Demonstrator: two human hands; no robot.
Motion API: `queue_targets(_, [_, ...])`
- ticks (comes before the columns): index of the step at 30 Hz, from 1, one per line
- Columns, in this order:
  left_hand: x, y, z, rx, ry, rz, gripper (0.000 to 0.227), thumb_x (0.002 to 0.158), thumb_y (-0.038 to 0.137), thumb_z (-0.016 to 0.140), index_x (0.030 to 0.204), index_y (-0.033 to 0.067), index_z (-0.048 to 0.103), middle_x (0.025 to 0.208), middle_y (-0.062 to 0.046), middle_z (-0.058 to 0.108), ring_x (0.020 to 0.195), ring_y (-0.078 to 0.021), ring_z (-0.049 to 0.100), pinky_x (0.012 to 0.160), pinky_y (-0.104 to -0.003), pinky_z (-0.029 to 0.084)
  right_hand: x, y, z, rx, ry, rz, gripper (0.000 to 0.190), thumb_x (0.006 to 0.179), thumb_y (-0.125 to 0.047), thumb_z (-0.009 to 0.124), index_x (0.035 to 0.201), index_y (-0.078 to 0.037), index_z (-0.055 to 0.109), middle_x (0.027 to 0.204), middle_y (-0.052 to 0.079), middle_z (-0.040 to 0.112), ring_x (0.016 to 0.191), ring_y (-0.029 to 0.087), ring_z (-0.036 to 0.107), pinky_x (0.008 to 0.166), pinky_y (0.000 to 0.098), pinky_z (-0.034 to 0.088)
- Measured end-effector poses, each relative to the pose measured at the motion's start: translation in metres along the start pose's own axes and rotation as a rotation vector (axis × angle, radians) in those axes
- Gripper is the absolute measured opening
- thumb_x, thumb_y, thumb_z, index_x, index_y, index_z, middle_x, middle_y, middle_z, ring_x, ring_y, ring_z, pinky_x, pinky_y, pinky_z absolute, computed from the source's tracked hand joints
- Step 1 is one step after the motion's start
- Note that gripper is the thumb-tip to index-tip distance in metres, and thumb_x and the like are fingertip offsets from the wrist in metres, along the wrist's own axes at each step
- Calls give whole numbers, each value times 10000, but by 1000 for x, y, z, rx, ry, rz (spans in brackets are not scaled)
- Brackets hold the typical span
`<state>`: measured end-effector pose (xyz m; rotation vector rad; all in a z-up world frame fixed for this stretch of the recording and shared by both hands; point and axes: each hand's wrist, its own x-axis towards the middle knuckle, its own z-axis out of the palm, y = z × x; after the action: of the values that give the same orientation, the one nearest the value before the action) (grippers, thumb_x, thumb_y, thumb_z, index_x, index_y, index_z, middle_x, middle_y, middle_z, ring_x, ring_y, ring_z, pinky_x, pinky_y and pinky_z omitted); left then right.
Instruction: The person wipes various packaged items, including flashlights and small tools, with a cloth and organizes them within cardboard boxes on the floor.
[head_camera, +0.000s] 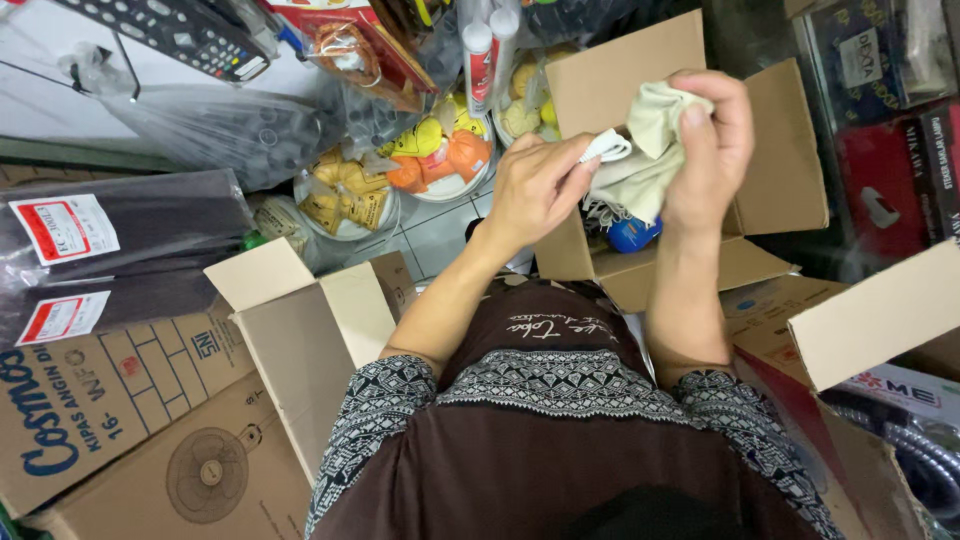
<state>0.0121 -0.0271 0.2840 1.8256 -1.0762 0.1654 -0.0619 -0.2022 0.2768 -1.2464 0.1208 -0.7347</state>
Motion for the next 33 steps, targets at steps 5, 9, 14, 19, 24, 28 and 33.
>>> queue_targets(5, [-4,2,4,68,-2,-15,187,964,121,722,1139,72,680,881,-31,708,722,-211,641,724,-356,437,-7,-30,10,-579,-316,-218,202,1062,-73,631,1250,-3,652,1224,159,633,1092,206,639,949,312,525])
queue_targets(9, [-6,5,9,72,6,16,193,971,133,714,1149,76,665,998,-56,734,814,-226,682,752,-353,449,-9,-18,5,-528,-278,-74,121,1113,-71,660,1205,2,686,1131,107,689,983,169,664,879,283,524])
queue_targets(14, [-6,4,12,36,-13,24,207,978,134,698,1168,62,659,1055,-74,744,847,-233,696,741,-360,441,-10,3,4,-11,7,231,155,1092,-126,652,1182,-2,675,1038,58,688,938,136,615,861,288,505])
queue_targets(19, [-5,6,13,70,-44,-54,189,971,130,702,1152,75,686,944,-55,734,782,-237,682,724,-374,446,-5,-26,15,-404,-153,-206,198,1020,-136,621,1167,-7,648,1153,75,660,1072,202,623,959,350,524])
queue_targets(24, [-8,11,19,118,-3,9,186,967,137,686,1142,80,659,994,-66,732,822,-246,681,755,-373,451,-6,-18,8,-659,-309,-247,115,1099,-110,662,1167,-24,696,1096,45,681,1006,164,662,883,315,542])
queue_targets(28, [-7,16,20,117,-5,-20,194,971,153,711,1146,77,676,925,-48,721,774,-246,663,755,-379,450,-4,6,4,-215,-59,96,138,1124,-115,620,1202,-12,670,1128,58,677,967,112,614,835,268,510])
queue_targets(33, [-11,13,15,155,-4,-20,210,964,150,707,1152,66,667,968,-58,728,789,-240,671,744,-375,436,-5,-26,11,-6,-98,79,239,1032,-186,457,1209,-88,584,1166,11,650,960,68,637,844,236,547])
